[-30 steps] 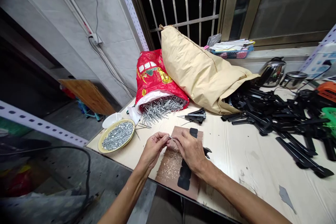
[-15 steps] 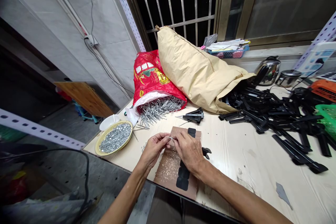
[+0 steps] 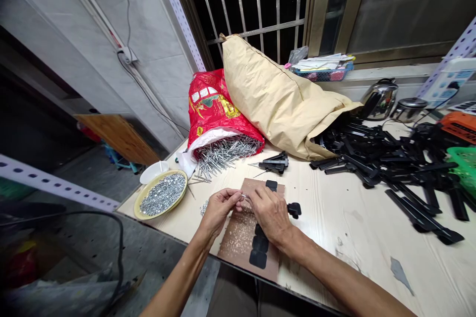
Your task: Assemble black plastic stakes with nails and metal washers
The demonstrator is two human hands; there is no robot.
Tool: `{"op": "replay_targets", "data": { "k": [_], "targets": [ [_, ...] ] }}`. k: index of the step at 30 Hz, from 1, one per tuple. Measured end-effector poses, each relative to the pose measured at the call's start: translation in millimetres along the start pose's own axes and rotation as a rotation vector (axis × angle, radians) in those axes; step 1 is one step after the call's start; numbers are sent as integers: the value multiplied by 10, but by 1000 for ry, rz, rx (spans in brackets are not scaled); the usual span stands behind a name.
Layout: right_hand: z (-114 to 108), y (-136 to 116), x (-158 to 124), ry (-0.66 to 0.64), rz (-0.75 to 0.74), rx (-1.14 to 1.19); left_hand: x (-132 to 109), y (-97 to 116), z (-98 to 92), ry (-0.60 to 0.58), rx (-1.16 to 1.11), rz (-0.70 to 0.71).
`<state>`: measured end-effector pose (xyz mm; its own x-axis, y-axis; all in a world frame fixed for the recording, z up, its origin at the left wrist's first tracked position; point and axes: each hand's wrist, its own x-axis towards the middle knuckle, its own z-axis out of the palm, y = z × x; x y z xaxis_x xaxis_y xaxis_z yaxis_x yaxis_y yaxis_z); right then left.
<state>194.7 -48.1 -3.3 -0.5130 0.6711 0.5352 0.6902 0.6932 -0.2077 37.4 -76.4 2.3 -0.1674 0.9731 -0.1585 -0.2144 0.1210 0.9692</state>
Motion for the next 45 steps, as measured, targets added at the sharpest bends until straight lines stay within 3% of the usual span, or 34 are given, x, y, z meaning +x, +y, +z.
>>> {"op": "replay_targets", "data": {
  "k": [7, 18, 23, 27, 32, 42, 45],
  "targets": [
    [-12, 31, 13, -70, 51, 222, -3, 4, 10, 4, 67, 52],
    [43, 71, -16, -87, 11, 247, -3, -14, -16, -4, 41, -6],
    [56, 86, -20, -111, 77, 446, 13, -28, -43, -11, 31, -30],
    [36, 91, -20, -130, 45, 432, 12, -25, -59, -29, 45, -52],
    [35, 101, -29, -142, 128, 577, 12, -30, -49, -39, 34, -72],
    [88, 88, -82, -102, 111, 452, 28, -19, -13, -45, 8, -77],
    [90, 78, -82, -78, 61, 305, 29, -37, -18, -50, 22, -97]
  ]
}}
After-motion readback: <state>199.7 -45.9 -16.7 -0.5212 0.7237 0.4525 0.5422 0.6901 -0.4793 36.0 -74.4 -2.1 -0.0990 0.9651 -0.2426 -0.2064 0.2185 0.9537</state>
